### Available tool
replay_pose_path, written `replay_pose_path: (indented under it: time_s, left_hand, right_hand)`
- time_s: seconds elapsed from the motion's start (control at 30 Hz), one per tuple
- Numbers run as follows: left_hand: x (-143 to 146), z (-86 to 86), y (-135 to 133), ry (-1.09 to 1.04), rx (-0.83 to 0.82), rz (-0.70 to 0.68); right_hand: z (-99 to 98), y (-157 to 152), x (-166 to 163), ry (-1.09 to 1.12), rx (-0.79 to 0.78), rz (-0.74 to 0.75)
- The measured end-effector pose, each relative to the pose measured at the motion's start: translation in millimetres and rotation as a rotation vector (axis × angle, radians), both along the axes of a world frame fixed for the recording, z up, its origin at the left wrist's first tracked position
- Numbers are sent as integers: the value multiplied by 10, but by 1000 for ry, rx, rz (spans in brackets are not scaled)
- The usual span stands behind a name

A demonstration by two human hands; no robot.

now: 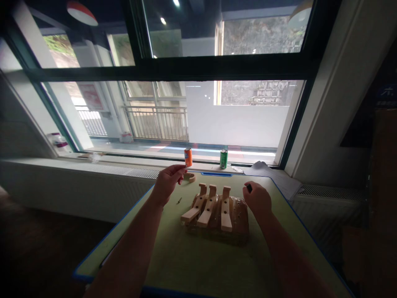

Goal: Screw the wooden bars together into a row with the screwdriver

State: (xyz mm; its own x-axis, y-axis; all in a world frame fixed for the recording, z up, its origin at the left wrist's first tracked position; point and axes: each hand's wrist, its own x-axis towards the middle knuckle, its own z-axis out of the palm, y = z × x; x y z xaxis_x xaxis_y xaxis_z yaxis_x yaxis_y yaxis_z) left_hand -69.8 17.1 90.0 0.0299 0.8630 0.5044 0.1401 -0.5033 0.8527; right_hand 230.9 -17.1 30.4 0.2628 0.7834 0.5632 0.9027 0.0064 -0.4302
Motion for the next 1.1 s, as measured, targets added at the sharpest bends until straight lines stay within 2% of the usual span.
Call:
replay_pose_path:
  time_s: [0.07, 0.13, 0.23, 0.33, 0.43, 0.53, 0.63, 0.73, 0.9, 1.1]
  left_hand:
    - [122, 228, -143, -28, 32, -219]
    - [262, 426, -263, 54, 37, -382]
    - [484, 606, -338, 374, -14, -604]
    - [693, 622, -271, 752, -48, -725]
    - [851, 521, -128, 967, -97, -733]
    - [944, 388, -6, 1072, -137, -693]
    - [990, 299, 33, 1106, -123, -689]
    - [1018, 276, 8, 1101, -90, -706]
    - [1039, 278, -26, 1129, -97, -641]
    - [1066, 237, -26, 1190, -30, -610]
  right_hand:
    - [51, -31, -15, -13, 90, 24]
    - [92, -64, -47, -18, 172, 64]
    - [122, -107, -120, 6, 274, 93]
    - [119, -128, -178, 32, 331, 100]
    - [96, -119, -181, 52, 310, 95]
    - [68, -90, -154, 86, 242, 95]
    - [57, -65, -142, 119, 130, 209]
    - [63, -60, -161, 123, 42, 339]
    - [59, -86, -228, 58, 10, 360]
    - [56, -123, -276, 37, -60, 474]
